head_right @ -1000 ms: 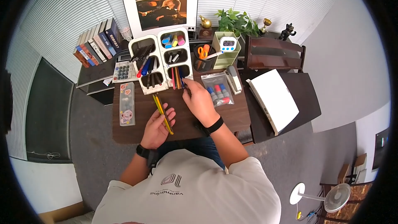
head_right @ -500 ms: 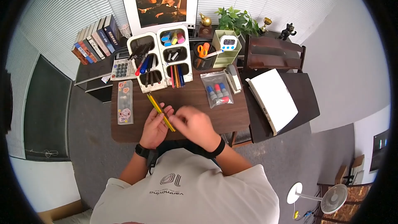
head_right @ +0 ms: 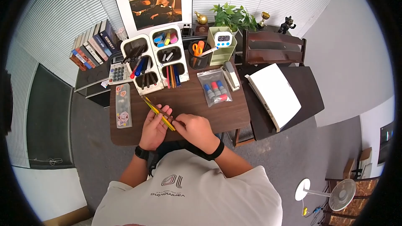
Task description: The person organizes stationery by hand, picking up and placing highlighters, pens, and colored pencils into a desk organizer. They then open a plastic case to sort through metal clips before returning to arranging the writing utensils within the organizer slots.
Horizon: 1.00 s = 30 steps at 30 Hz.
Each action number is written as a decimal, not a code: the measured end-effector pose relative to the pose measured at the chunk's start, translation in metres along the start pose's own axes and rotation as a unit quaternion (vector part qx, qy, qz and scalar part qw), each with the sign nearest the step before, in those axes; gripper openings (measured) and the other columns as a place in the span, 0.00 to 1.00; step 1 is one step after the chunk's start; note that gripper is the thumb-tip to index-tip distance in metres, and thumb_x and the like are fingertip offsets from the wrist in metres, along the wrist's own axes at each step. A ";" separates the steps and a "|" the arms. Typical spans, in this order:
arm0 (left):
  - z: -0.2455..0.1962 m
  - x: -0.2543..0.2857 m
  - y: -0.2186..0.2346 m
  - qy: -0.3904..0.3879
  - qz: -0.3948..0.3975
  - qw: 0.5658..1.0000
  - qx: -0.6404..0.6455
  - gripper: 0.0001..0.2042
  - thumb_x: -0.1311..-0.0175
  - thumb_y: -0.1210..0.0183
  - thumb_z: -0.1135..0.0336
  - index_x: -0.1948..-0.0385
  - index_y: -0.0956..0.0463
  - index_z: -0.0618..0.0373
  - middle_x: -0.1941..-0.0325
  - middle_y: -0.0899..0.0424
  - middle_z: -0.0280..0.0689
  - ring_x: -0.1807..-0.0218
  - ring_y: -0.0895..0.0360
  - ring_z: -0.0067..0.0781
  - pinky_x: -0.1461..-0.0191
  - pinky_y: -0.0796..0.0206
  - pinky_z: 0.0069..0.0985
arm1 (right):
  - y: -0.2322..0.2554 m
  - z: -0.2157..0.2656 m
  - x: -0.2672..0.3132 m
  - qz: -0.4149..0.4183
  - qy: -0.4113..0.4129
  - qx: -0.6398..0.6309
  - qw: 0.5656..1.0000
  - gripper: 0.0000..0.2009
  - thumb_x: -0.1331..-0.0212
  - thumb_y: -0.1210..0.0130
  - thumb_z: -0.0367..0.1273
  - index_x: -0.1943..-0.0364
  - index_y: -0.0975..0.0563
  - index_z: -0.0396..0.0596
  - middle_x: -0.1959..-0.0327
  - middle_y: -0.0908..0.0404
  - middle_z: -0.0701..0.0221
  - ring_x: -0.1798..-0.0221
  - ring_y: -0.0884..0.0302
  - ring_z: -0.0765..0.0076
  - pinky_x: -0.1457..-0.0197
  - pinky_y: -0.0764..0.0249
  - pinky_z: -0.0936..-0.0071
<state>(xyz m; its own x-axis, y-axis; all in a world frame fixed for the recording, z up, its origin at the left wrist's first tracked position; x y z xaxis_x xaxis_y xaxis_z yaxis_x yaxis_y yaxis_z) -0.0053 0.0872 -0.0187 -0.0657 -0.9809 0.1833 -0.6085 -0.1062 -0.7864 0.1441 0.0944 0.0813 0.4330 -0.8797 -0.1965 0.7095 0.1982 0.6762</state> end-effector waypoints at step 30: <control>-0.001 0.008 -0.005 0.044 0.018 0.999 0.002 0.21 0.20 0.53 0.71 0.27 0.36 0.54 0.29 0.25 0.45 0.28 0.27 0.39 0.25 0.33 0.40 | 0.043 -0.018 -0.069 -0.181 0.051 0.004 0.982 0.16 0.40 0.42 0.23 0.47 0.20 0.42 0.59 0.15 0.53 0.57 0.15 0.44 0.54 0.19 0.57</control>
<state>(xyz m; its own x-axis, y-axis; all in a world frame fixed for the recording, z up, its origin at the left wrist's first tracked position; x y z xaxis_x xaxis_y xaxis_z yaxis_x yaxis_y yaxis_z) -0.0037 0.0802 -0.0122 -0.1567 -0.9662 0.2048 -0.6010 -0.0712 -0.7960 0.1545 0.1708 0.1113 0.2070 -0.8438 -0.4951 0.8234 -0.1230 0.5539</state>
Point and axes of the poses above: each hand's wrist, its own x-axis away from the middle knuckle, its own y-axis out of the back of the hand, z = x × y, the point moved 9 cm from there along -x, towards the middle knuckle
